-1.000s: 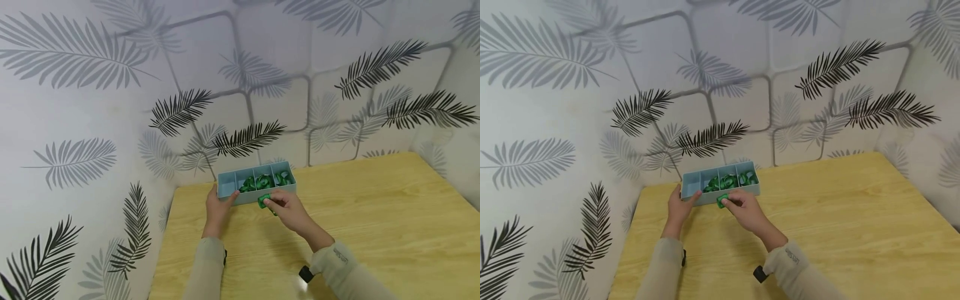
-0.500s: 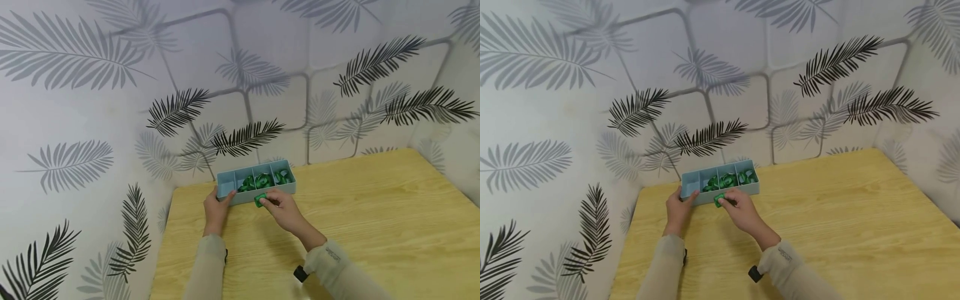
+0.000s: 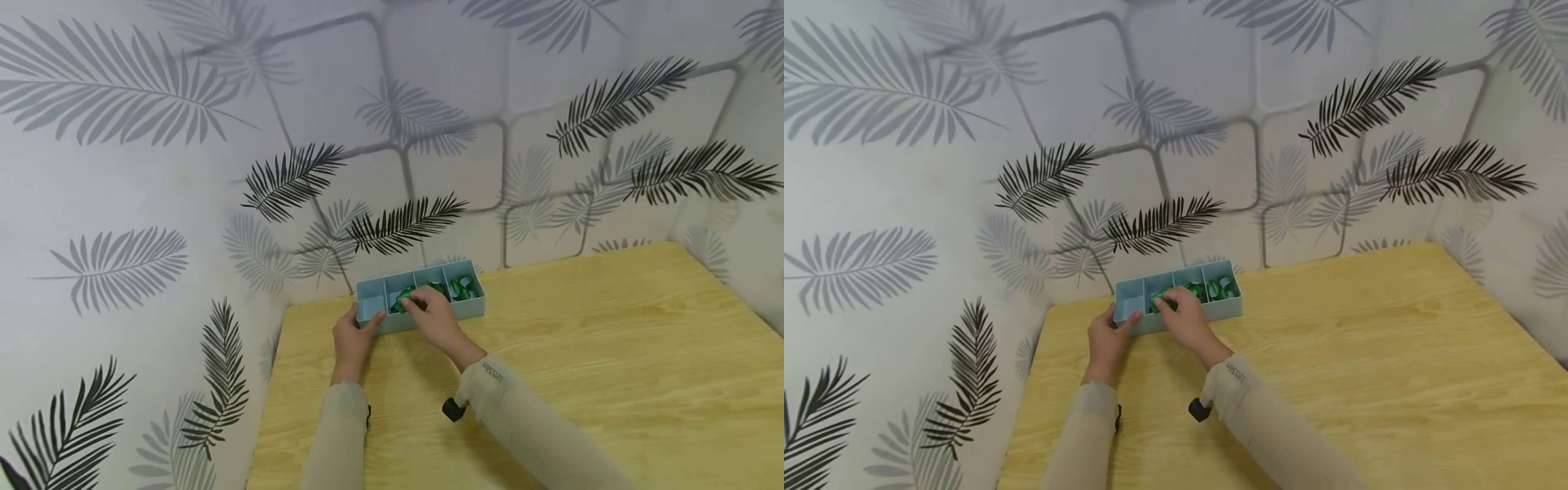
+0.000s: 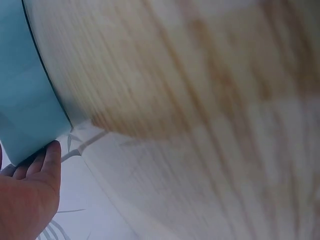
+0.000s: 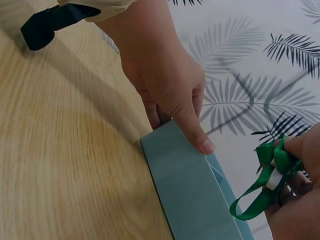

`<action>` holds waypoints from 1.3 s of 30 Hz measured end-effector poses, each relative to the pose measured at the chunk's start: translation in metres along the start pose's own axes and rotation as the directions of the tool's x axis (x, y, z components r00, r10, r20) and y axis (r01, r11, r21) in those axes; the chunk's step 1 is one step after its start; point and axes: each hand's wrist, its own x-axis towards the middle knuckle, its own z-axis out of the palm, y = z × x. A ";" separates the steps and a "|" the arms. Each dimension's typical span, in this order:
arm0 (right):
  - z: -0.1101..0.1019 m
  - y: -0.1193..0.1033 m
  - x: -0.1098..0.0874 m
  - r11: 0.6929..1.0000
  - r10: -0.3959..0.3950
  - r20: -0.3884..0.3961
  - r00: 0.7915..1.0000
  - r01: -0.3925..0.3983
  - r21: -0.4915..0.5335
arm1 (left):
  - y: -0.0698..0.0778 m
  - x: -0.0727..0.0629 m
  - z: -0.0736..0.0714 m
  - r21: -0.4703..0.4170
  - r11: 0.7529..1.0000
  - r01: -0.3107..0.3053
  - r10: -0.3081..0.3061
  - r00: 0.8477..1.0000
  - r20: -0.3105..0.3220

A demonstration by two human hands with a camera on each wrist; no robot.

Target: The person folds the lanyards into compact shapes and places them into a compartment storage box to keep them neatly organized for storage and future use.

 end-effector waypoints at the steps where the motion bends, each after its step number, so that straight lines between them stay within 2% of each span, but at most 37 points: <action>1: 0.003 0.000 0.004 1.000 0.011 0.004 1.000 -0.011 -0.007 | 0.000 0.000 0.000 -0.008 1.000 0.000 0.000 1.000 0.007; 8: 0.025 -0.008 0.028 0.998 0.050 0.058 0.997 -0.047 -0.048 | -0.001 0.002 0.001 -0.020 1.000 -0.003 0.004 1.000 0.014; 11: 0.033 -0.007 0.038 0.994 0.025 0.066 0.997 -0.018 -0.110 | -0.002 0.002 0.001 -0.052 0.999 -0.012 0.014 0.999 0.030; 15: 0.039 0.006 0.053 0.975 -0.045 0.121 0.992 0.070 -0.211 | -0.001 0.001 0.006 -0.102 0.995 -0.010 0.014 0.999 0.042; 18: 0.045 0.012 0.064 0.949 -0.081 0.157 0.984 0.125 -0.290 | 0.001 0.001 0.005 -0.116 0.993 -0.016 0.021 0.999 0.038; 21: 0.055 0.009 0.071 0.906 -0.092 0.194 0.977 0.163 -0.391 | -0.001 0.002 -0.002 -0.119 0.993 -0.015 0.019 0.999 0.037; 24: 0.057 0.007 0.077 0.860 -0.051 0.273 0.961 0.181 -0.476 | -0.004 0.004 -0.003 -0.121 0.993 -0.001 0.004 1.000 0.023; 28: 0.063 0.005 0.081 0.818 0.022 0.369 0.929 0.196 -0.541 | -0.007 0.002 -0.008 -0.093 0.995 0.019 -0.020 1.000 -0.006; 30: 0.065 0.005 0.083 0.776 0.031 0.395 0.918 0.227 -0.589 | -0.007 0.002 -0.009 -0.098 0.995 0.014 -0.015 1.000 -0.005; 31: 0.065 0.006 0.084 0.745 0.028 0.405 0.914 0.251 -0.618 | -0.006 0.002 -0.009 -0.106 0.994 0.011 -0.010 1.000 0.006; 33: 0.066 0.007 0.087 0.663 0.010 0.422 0.906 0.310 -0.682 | -0.006 0.002 -0.008 -0.119 0.993 0.002 0.001 1.000 0.026; 35: 0.065 0.008 0.088 0.562 -0.028 0.449 0.893 0.385 -0.732 | -0.005 0.002 -0.007 -0.117 0.993 -0.003 0.007 0.999 0.038; 36: 0.065 0.008 0.089 0.521 -0.041 0.463 0.885 0.414 -0.746 | -0.005 0.003 -0.006 -0.112 0.994 -0.004 0.008 0.999 0.040; 38: 0.064 0.008 0.091 0.458 -0.050 0.492 0.869 0.457 -0.762 | -0.004 0.004 -0.006 -0.097 0.995 -0.006 0.009 1.000 0.030; 39: 0.064 0.007 0.091 0.440 -0.046 0.508 0.860 0.474 -0.763 | -0.004 0.004 -0.006 -0.094 0.996 -0.006 0.008 1.000 0.027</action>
